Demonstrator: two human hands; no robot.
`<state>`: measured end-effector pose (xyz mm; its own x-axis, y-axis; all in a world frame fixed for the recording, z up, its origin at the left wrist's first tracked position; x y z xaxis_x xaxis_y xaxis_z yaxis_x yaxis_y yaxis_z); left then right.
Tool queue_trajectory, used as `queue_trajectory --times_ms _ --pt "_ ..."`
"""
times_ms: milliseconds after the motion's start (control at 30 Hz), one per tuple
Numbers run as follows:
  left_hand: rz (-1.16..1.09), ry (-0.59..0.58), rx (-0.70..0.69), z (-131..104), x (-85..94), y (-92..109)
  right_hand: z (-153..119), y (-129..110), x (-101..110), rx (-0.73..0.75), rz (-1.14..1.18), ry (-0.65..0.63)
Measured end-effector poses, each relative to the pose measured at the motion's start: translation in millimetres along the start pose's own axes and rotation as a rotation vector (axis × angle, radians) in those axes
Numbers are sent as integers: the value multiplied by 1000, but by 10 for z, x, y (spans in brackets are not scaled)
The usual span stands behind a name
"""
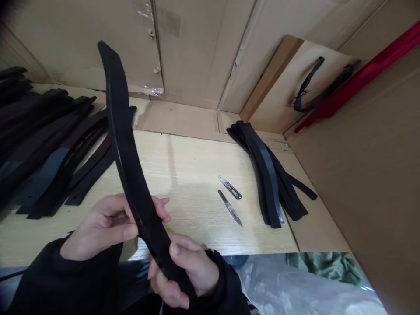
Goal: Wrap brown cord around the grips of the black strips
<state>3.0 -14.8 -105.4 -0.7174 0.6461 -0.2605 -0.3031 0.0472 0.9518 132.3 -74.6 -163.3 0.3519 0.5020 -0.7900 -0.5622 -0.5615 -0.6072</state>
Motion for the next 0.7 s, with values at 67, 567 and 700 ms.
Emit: queue_trajectory --times_ms 67,567,700 --pt "43 64 2 -21 -9 21 11 -31 -6 5 -82 -8" --pt "321 230 107 -91 56 -21 -119 -345 28 55 -1155 666" --pt "108 228 171 -119 48 -139 -103 -318 24 27 -971 603"
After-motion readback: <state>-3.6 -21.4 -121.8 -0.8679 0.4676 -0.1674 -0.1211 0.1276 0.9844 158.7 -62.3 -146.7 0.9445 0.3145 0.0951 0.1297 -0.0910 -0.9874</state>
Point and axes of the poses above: each hand's wrist, its own z-axis towards the middle knuckle, its own x-axis out of the back of the hand, y = z × x, the point moved 4 cm from there along z, towards the middle knuckle, and after that the axes turned 5 degrees about -y, right-handed, at the moved point
